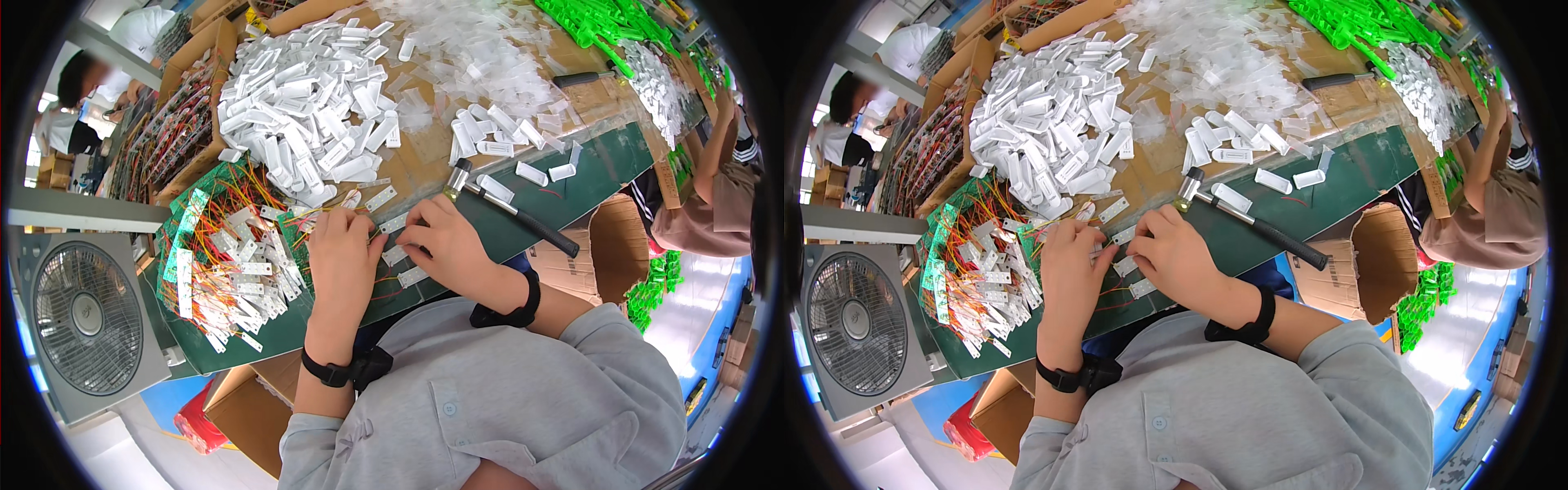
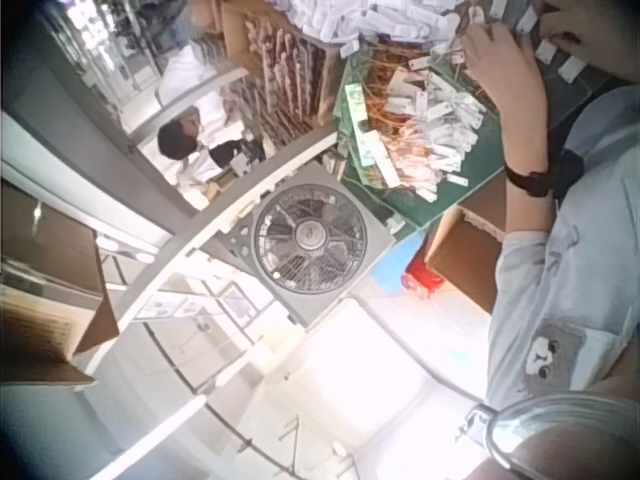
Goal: Assembling LED light modules by inserting components into plastic housings and using a small mallet to tap them securely into place.
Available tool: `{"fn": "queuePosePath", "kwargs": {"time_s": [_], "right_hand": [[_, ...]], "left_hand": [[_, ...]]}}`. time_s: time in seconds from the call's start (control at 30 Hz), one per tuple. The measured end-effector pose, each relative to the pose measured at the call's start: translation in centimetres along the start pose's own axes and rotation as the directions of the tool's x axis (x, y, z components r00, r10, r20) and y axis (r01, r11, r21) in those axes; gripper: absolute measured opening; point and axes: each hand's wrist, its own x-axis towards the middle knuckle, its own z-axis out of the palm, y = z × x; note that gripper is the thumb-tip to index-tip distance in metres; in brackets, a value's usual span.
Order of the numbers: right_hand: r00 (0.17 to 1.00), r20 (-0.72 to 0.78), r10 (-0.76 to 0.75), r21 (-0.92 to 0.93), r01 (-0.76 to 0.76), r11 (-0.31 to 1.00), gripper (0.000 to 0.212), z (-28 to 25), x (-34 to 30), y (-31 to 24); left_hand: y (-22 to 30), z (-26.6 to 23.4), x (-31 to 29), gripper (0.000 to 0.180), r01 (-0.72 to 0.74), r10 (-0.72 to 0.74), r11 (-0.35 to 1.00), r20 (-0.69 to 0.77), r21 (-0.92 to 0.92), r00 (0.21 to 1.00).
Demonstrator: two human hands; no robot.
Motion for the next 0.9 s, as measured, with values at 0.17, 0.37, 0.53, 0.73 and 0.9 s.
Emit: {"fn": "queuePosePath", "kwargs": {"time_s": [0.17, 0.37, 0.53, 0.73, 0.9], "right_hand": [[0.961, -0.226, 0.160, -0.193, -0.205, 0.960, 0.018, -4.4, 0.4, 2.2], [0.948, -0.104, 0.300, -0.322, -0.317, 0.892, 0.019, -9.8, 0.0, 7.1], [0.946, -0.047, 0.321, -0.264, -0.322, 0.909, 0.015, -9.7, 0.6, 7.4], [0.919, 0.018, 0.394, 0.414, -0.366, 0.833, 0.034, -5.3, 3.2, 2.0], [0.792, 0.429, 0.435, 0.678, -0.600, 0.425, 0.031, -2.2, 4.0, 0.4]], "left_hand": [[-0.9, 1.1, -0.1, 0.016, -0.017, 0.018, 0.999, 0.024, -0.037, 1.000], [-0.7, 0.6, -0.9, 0.013, 0.427, -0.407, 0.705, 0.169, -0.567, 0.897], [-1.1, -0.4, -1.1, 0.015, 0.427, -0.379, 0.716, 0.206, -0.553, 0.902], [-1.1, -0.5, -1.8, 0.020, 0.398, -0.372, 0.602, 0.197, -0.692, 0.907], [-0.8, -0.5, -2.0, 0.024, 0.377, -0.411, 0.557, 0.148, -0.740, 0.899]]}}
